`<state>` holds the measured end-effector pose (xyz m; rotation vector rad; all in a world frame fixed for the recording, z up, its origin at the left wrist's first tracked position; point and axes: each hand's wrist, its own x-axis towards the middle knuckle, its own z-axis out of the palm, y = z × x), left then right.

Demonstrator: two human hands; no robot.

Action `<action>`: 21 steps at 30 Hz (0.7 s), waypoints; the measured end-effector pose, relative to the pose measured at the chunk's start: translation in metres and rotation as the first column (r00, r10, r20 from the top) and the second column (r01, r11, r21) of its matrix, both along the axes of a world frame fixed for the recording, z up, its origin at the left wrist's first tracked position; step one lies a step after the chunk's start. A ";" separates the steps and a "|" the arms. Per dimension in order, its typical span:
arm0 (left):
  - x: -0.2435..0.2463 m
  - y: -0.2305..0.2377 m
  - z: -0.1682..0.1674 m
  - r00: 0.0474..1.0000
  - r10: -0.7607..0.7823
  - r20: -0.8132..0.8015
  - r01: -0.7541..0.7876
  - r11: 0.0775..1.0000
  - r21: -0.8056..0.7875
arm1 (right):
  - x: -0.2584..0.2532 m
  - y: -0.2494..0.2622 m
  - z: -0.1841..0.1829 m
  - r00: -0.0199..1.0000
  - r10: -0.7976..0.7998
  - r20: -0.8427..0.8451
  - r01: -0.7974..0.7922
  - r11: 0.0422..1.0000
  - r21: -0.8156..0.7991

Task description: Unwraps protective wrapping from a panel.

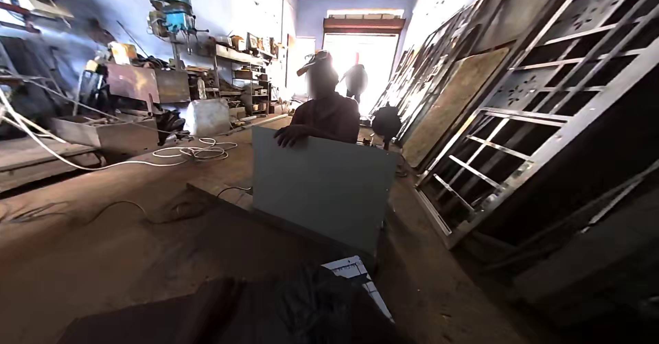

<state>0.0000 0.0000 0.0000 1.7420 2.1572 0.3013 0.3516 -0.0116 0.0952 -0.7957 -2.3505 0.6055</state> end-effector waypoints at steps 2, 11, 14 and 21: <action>-0.002 0.001 -0.003 1.000 0.019 -0.020 -0.019 1.000 0.001 | -0.027 0.021 -0.031 0.974 -0.070 0.214 0.064 0.997 0.036; 0.001 -0.001 -0.006 0.999 0.041 0.036 -0.040 0.999 -0.031 | -0.085 0.049 -0.082 0.764 -0.143 0.629 0.155 0.987 0.036; -0.008 0.008 -0.029 0.998 0.044 0.035 -0.043 0.998 -0.041 | -0.089 0.050 -0.086 0.735 -0.114 0.668 0.163 0.987 -0.011; 0.009 -0.005 -0.018 0.994 0.100 0.034 -0.104 0.989 0.109 | -0.094 0.041 -0.057 0.735 -0.001 0.678 0.106 0.988 -0.114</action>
